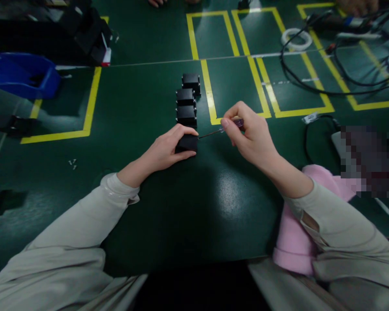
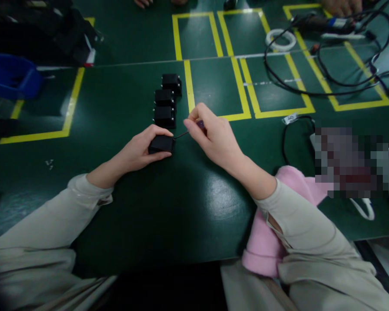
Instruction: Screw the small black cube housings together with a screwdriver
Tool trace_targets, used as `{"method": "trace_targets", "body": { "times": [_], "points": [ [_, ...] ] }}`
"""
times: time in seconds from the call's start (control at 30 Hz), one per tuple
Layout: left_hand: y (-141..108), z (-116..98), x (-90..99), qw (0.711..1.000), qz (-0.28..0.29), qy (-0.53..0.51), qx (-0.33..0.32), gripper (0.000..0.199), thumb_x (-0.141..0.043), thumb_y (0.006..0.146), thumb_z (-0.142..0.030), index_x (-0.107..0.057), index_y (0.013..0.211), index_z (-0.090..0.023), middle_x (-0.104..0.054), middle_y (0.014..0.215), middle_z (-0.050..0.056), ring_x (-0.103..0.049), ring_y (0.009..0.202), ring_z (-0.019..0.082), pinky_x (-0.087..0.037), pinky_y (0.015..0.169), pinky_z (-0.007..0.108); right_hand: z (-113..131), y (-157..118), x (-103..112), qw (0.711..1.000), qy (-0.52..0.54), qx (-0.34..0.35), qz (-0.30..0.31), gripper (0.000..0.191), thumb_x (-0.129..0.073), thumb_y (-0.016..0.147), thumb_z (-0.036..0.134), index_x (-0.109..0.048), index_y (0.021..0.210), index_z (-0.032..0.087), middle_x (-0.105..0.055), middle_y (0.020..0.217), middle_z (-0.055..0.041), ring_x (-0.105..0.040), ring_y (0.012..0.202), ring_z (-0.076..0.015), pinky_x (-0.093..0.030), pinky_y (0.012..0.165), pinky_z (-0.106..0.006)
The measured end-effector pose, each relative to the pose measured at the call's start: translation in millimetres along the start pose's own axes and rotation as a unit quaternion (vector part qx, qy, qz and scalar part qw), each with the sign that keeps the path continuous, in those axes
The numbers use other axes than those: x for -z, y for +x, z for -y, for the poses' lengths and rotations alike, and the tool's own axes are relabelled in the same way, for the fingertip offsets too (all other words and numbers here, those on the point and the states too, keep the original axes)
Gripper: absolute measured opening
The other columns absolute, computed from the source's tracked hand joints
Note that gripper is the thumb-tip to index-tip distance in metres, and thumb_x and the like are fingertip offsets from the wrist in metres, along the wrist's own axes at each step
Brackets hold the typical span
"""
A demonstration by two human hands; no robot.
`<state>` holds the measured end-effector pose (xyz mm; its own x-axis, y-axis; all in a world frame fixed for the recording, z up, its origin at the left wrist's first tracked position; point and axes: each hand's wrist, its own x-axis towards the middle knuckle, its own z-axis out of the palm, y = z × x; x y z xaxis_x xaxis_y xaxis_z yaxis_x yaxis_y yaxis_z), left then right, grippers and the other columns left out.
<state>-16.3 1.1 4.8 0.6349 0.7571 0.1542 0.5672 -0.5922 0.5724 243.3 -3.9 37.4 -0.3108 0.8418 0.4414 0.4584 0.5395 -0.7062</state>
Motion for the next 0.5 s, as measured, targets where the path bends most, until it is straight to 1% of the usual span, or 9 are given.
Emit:
{"method": "trace_targets", "body": {
  "times": [0.07, 0.17, 0.23, 0.3, 0.4, 0.5],
  "points": [
    [0.0, -0.1, 0.1, 1.0, 0.001, 0.0, 0.003, 0.043, -0.066, 0.094, -0.039, -0.052, 0.13, -0.022, -0.06, 0.125, 0.007, -0.061, 0.115, 0.024, -0.048, 0.098, 0.036, 0.4, -0.2, 0.0, 1.0, 0.005, -0.005, 0.0, 0.019, -0.049, 0.101, 0.037, -0.05, 0.09, 0.023, -0.053, 0.072, 0.0037, -0.052, 0.06, -0.0094, -0.043, 0.062, -0.028],
    [-0.1, 0.1, -0.4, 1.0, 0.003, 0.003, 0.007, 0.044, -0.066, 0.094, -0.04, -0.052, 0.131, -0.022, -0.06, 0.126, 0.007, -0.061, 0.115, 0.024, -0.048, 0.099, 0.037, 1.1, -0.4, -0.1, 1.0, 0.016, -0.005, -0.001, 0.011, -0.047, 0.101, 0.034, -0.051, 0.099, 0.023, -0.051, 0.073, 0.0042, -0.052, 0.061, -0.0098, -0.044, 0.063, -0.028],
    [-0.2, 0.1, -0.8, 1.0, 0.005, 0.004, 0.01, 0.044, -0.066, 0.093, -0.04, -0.052, 0.131, -0.022, -0.06, 0.126, 0.007, -0.061, 0.116, 0.025, -0.048, 0.099, 0.037, 1.3, -0.2, -0.1, 1.0, 0.019, -0.005, 0.0, 0.01, -0.048, 0.101, 0.033, -0.051, 0.101, 0.023, -0.052, 0.074, 0.0042, -0.052, 0.062, -0.01, -0.044, 0.064, -0.028],
    [-0.4, -0.1, -0.9, 1.0, 0.005, 0.003, 0.009, 0.044, -0.066, 0.093, -0.04, -0.052, 0.131, -0.022, -0.06, 0.126, 0.007, -0.061, 0.115, 0.024, -0.048, 0.098, 0.036, 1.3, 0.0, 0.0, 1.0, 0.015, -0.007, 0.0, 0.013, -0.05, 0.1, 0.034, -0.05, 0.094, 0.023, -0.052, 0.073, 0.0041, -0.052, 0.061, -0.0099, -0.043, 0.062, -0.028],
    [-0.3, -0.6, -0.6, 1.0, 0.003, -0.001, 0.008, 0.043, -0.066, 0.094, -0.04, -0.052, 0.131, -0.022, -0.06, 0.126, 0.007, -0.061, 0.115, 0.024, -0.048, 0.098, 0.036, 1.5, 0.2, 0.1, 1.0, 0.009, -0.011, 0.001, 0.022, -0.05, 0.101, 0.04, -0.049, 0.086, 0.024, -0.053, 0.07, 0.0036, -0.051, 0.059, -0.0101, -0.041, 0.06, -0.028],
    [-0.1, -0.4, -0.2, 1.0, 0.007, -0.001, 0.016, 0.044, -0.066, 0.093, -0.041, -0.052, 0.131, -0.023, -0.06, 0.126, 0.007, -0.061, 0.116, 0.025, -0.048, 0.099, 0.038, 1.6, -0.1, -0.1, 1.0, 0.014, -0.011, 0.002, 0.021, -0.047, 0.102, 0.043, -0.051, 0.093, 0.024, -0.054, 0.071, 0.0032, -0.053, 0.061, -0.0113, -0.043, 0.061, -0.029]
  ]
}}
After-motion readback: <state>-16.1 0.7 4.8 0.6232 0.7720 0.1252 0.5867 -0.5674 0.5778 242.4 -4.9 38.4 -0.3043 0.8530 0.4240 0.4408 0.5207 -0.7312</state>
